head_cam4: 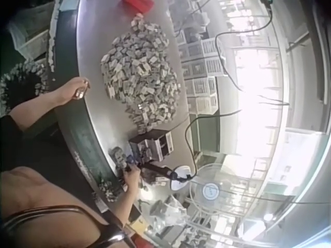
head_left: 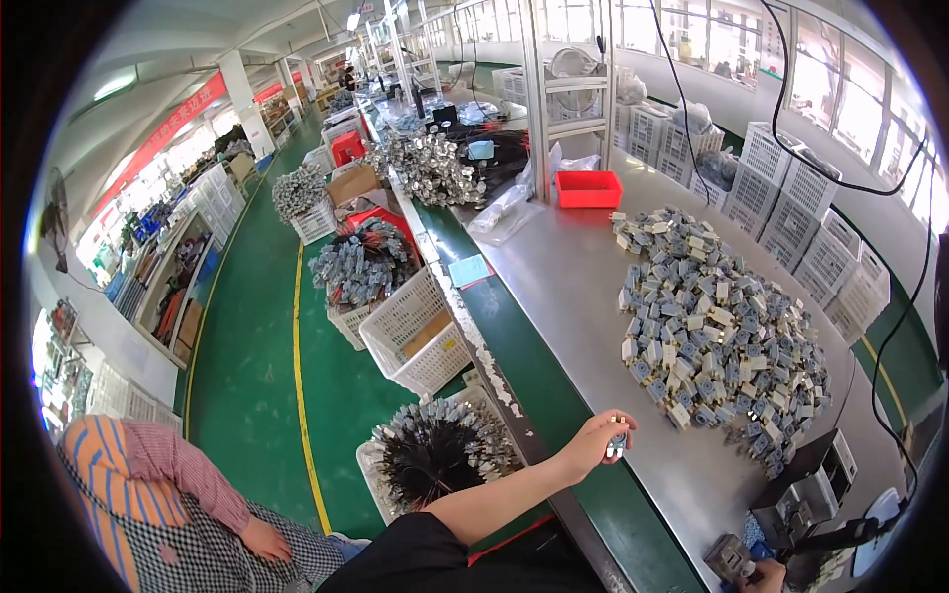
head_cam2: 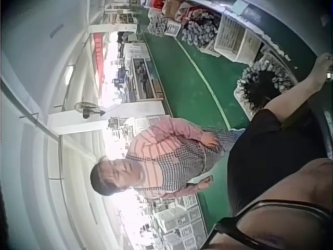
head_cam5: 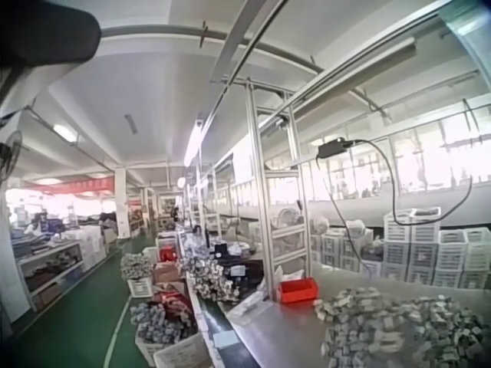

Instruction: Assembling small electrical components using an electric screwdriver at a factory workstation.

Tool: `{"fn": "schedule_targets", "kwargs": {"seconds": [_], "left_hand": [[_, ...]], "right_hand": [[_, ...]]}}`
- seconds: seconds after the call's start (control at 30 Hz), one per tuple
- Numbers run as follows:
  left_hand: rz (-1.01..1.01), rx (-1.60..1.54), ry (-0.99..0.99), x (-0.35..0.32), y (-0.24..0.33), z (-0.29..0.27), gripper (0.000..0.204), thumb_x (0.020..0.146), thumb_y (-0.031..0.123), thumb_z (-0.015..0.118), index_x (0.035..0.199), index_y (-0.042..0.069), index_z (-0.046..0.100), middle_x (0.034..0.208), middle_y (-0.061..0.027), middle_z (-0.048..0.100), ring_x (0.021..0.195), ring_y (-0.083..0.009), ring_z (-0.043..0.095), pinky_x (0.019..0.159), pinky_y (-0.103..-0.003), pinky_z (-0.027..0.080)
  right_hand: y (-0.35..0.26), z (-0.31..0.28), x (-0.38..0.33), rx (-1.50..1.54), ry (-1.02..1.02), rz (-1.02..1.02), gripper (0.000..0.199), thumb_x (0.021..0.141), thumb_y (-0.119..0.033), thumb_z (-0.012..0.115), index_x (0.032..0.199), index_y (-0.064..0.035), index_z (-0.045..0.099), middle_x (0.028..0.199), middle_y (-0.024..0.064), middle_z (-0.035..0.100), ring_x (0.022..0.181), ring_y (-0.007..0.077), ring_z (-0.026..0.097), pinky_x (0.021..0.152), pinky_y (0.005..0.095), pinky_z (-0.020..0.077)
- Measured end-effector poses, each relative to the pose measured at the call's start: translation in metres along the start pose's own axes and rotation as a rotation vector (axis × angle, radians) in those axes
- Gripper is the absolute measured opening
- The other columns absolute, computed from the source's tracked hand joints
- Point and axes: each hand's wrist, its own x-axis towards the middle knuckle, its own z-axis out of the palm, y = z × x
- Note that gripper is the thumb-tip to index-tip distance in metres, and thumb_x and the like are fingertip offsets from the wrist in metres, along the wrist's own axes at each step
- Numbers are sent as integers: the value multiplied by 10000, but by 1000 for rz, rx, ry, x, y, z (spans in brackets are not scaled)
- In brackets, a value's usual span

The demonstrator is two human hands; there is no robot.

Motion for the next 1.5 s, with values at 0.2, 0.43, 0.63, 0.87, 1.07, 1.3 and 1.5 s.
{"fn": "schedule_targets", "kwargs": {"seconds": [0.2,0.43,0.63,0.87,1.07,1.3,1.5], "left_hand": [[-1,-4,8,1,1,8,198,1100,223,481,1168,93,613,904,-29,646,671,-73,521,600,-227,415],[-67,28,-11,6,-6,21,188,1083,207,498,1165,93,623,955,-24,649,777,-74,550,633,-239,452],[-55,1,184,2,4,52,282,941,211,673,1199,98,660,1056,-23,634,910,-158,623,744,-375,545],[-79,-215,-82,26,-39,55,246,1092,262,531,1236,73,596,997,-74,582,605,-149,491,537,-282,404],[-220,-132,-270,23,-64,151,320,1088,252,536,1327,44,581,1091,-102,629,708,-176,571,601,-299,452],[-66,12,-551,6,-88,201,376,1093,214,611,1391,10,506,1245,-159,640,1025,-243,732,887,-359,655],[-83,-96,-618,9,-110,185,432,1048,227,692,1380,21,508,1272,-165,646,994,-230,730,824,-314,638]], "right_hand": [[-2,5,2,117,142,-149,169,908,-72,708,1005,65,721,950,280,713,861,472,682,765,512,553],[-3,5,-16,39,80,-19,162,943,-39,675,1041,77,733,1005,274,733,886,465,700,808,464,567],[49,46,-16,144,350,-109,317,890,-152,745,1166,-24,655,1021,225,656,907,412,625,779,483,508],[22,-3,-21,436,268,-57,129,941,-76,641,995,25,582,883,234,649,847,452,647,777,507,506],[37,3,-44,471,402,-133,158,945,-38,626,1084,24,587,893,232,643,850,435,655,760,488,508],[45,2,-50,694,452,-127,125,961,-66,698,1019,5,613,897,176,673,810,327,650,780,417,526],[51,9,-44,699,537,-215,127,967,-83,708,999,-3,614,850,137,657,800,297,656,762,405,529]]}}
